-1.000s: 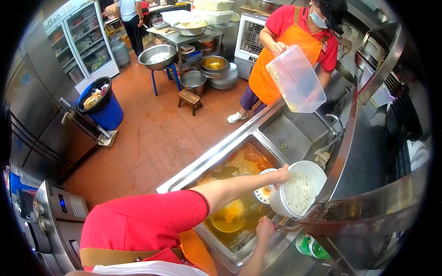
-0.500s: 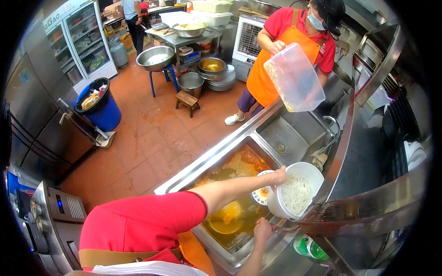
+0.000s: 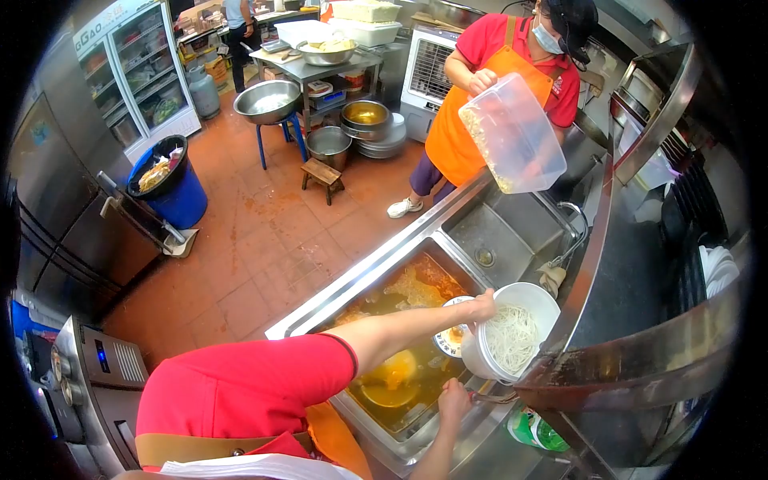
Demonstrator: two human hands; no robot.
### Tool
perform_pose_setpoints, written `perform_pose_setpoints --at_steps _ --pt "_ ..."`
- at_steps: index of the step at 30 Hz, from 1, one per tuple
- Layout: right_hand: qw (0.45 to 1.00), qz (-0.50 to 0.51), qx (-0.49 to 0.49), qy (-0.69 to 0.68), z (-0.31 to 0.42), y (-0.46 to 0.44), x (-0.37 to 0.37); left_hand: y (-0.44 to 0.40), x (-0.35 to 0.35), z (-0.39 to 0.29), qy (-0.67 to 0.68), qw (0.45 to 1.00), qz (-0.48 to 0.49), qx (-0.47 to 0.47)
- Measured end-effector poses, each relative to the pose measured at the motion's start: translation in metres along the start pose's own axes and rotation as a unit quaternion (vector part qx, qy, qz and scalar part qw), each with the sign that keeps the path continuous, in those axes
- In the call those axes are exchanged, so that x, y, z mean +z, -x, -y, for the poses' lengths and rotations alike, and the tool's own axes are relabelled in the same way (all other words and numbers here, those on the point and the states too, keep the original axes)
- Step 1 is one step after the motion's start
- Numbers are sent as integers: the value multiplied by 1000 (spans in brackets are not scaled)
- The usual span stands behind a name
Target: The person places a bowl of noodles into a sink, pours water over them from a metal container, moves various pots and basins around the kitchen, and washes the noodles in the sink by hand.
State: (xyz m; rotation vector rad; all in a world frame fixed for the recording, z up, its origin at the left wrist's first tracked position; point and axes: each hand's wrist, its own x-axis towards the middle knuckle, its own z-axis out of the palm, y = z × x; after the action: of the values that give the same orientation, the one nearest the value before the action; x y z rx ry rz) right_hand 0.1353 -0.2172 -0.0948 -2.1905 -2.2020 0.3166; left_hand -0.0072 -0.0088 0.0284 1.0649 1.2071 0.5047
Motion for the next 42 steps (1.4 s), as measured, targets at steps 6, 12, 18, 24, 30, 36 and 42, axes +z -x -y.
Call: perform_pose_setpoints --at_steps 6,12,18,24,30,36,42 --pt "1000 7 7 5 1 0 -1 -1 1 1 0 1000 -7 1" --pt "999 21 21 -23 8 1 -11 -7 2 3 -15 1000 -4 -9" --pt "999 18 21 -31 8 2 -11 -9 1 3 -10 1000 3 -10" --pt "999 17 16 -31 8 2 -11 -9 1 4 -14 1000 3 -8" --pt "1000 12 8 -26 4 0 -5 -12 4 6 -14 1000 -18 -7" --pt "999 22 22 -22 6 0 -7 -16 4 8 -11 1000 -12 -6" --pt "1000 7 0 -8 4 1 -5 -19 5 11 -19 1000 -22 7"
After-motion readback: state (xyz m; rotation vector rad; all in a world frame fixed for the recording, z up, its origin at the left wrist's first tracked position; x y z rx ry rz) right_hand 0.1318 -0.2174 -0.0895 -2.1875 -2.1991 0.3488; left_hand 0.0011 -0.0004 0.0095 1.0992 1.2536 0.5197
